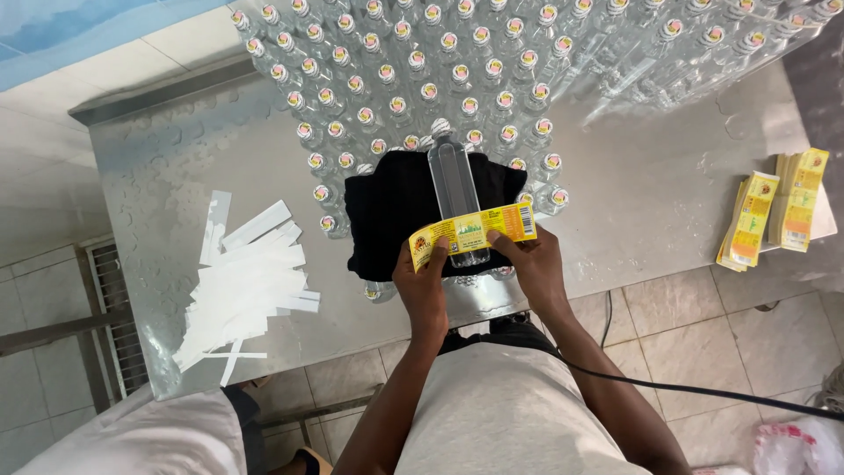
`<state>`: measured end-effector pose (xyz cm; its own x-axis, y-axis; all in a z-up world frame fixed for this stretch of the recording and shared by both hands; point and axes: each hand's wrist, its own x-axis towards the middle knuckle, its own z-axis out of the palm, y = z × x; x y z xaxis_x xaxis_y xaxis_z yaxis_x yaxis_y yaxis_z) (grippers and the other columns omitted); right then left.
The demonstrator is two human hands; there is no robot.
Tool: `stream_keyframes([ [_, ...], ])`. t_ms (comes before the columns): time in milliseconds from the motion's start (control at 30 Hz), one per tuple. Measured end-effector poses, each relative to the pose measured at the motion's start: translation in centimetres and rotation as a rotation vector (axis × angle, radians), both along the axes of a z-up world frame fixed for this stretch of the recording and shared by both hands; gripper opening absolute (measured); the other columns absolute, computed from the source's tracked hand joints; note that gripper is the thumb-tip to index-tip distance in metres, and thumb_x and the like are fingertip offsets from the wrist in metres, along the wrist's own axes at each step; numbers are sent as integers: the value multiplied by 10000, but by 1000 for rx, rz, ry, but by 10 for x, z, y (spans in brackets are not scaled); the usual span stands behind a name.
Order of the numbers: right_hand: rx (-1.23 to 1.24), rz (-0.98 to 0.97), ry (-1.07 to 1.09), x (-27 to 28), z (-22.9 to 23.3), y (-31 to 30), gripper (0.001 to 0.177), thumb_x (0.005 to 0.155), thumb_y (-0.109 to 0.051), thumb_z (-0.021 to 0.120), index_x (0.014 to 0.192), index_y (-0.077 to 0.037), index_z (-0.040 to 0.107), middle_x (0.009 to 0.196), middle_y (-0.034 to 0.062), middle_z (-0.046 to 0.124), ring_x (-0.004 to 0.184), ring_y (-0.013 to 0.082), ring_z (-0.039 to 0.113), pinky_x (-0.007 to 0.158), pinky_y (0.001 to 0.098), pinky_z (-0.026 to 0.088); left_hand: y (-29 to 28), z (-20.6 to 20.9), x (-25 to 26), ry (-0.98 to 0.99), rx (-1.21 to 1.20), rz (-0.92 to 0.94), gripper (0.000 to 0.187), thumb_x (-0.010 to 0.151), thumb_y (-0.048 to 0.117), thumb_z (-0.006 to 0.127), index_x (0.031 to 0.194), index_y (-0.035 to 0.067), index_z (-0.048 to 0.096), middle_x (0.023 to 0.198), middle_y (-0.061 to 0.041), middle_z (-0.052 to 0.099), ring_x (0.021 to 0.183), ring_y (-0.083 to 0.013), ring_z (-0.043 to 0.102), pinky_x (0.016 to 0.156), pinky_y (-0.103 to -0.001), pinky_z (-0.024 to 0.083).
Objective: Manually applying adhesive labels to plastic water bottles at a production workstation.
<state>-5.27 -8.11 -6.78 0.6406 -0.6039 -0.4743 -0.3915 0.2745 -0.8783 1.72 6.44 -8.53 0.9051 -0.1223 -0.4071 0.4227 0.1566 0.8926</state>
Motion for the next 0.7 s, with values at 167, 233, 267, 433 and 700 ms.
stream_keyframes([
  [167,-41,5,11,2,2,4,491,986,-152,834,1408,29,660,1197,270,721,945,359,753,884,472,647,-2,-1,-1,-36,-3,-6,232,987,161,859,1173,95,738,1253,-115,768,1067,-143,706,921,-398,589],
  [233,-88,31,31,6,6,6,504,997,-156,824,1424,38,642,1217,283,707,957,364,747,855,458,647,-3,8,2,-51,5,-10,205,992,152,852,1143,91,727,1262,-120,767,1081,-146,700,922,-404,589],
  [267,-115,46,41,7,8,6,519,988,-155,829,1428,42,636,1223,295,704,953,386,752,847,470,649,-5,15,2,-79,-27,-11,198,986,146,851,1093,98,692,1331,-126,755,1114,-156,701,939,-401,579],
  [433,-140,86,68,6,2,4,578,987,-192,833,1470,36,611,1243,309,686,974,419,758,823,505,656,-4,14,7,-73,-76,-35,234,975,124,851,1051,110,631,1480,-96,707,1182,-172,703,972,-368,569],
  [700,-167,203,138,7,58,15,813,948,-494,836,1412,75,486,1258,302,673,1108,384,712,959,539,587,-20,1,2,163,-119,106,401,904,121,913,1252,47,728,1193,-122,776,1029,-177,728,932,-357,607],
])
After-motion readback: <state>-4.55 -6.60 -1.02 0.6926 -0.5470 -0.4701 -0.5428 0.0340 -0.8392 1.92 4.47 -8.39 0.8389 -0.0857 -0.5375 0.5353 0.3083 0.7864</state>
